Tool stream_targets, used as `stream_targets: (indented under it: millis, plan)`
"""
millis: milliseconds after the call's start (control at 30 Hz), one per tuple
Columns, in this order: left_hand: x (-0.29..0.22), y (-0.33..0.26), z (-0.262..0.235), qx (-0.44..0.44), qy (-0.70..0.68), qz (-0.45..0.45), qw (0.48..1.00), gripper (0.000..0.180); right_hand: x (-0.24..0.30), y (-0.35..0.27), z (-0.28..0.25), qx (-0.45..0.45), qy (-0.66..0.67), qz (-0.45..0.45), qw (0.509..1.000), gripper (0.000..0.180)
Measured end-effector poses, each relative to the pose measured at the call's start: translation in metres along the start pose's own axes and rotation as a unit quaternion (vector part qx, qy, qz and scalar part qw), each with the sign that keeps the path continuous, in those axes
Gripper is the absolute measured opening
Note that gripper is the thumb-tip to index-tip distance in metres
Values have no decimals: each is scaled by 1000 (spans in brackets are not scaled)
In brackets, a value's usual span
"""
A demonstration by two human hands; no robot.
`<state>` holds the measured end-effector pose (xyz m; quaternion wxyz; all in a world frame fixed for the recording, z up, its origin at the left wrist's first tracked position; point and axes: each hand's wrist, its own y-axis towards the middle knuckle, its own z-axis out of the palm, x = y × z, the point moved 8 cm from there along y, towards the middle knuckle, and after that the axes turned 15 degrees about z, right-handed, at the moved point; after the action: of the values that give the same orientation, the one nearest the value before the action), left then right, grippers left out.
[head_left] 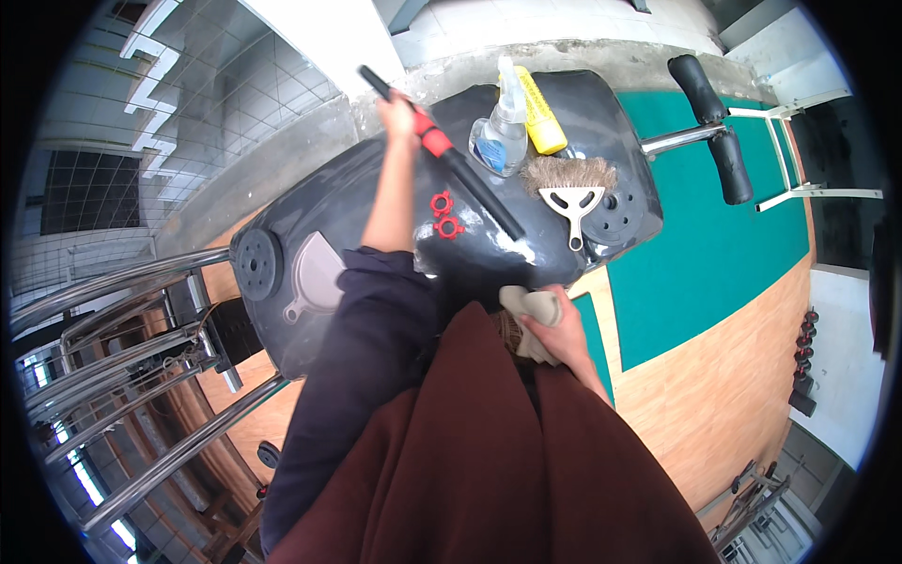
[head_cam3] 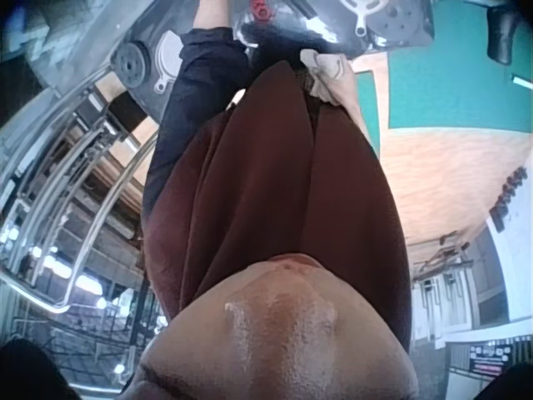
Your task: The person cleans a black weight plate with a cloth, then places it on a barbell. They pick up red collars and a brush, then wipe the barbell with the cloth. Finally, they place another weight plate on the barbell and secure it with a red collar.
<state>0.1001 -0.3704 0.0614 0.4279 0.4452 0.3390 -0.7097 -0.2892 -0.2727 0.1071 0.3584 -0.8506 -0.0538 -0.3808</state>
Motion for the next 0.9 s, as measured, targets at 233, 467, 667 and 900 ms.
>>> stream_targets:
  millis: [233,467,667,900]
  plan:
    - [-107,4,-10,84,-39,138,986,10,51,56,-13,-196,-94,-106,970,71]
    - [-125,-54,-52,21,-98,145,984,14,79,112,34,-173,-270,-57,946,77]
    - [-120,-78,-83,-21,-116,127,985,15,118,81,29,-37,-20,-117,992,53]
    - [-117,-89,-92,-13,-139,129,982,17,133,35,104,82,-140,-143,976,42]
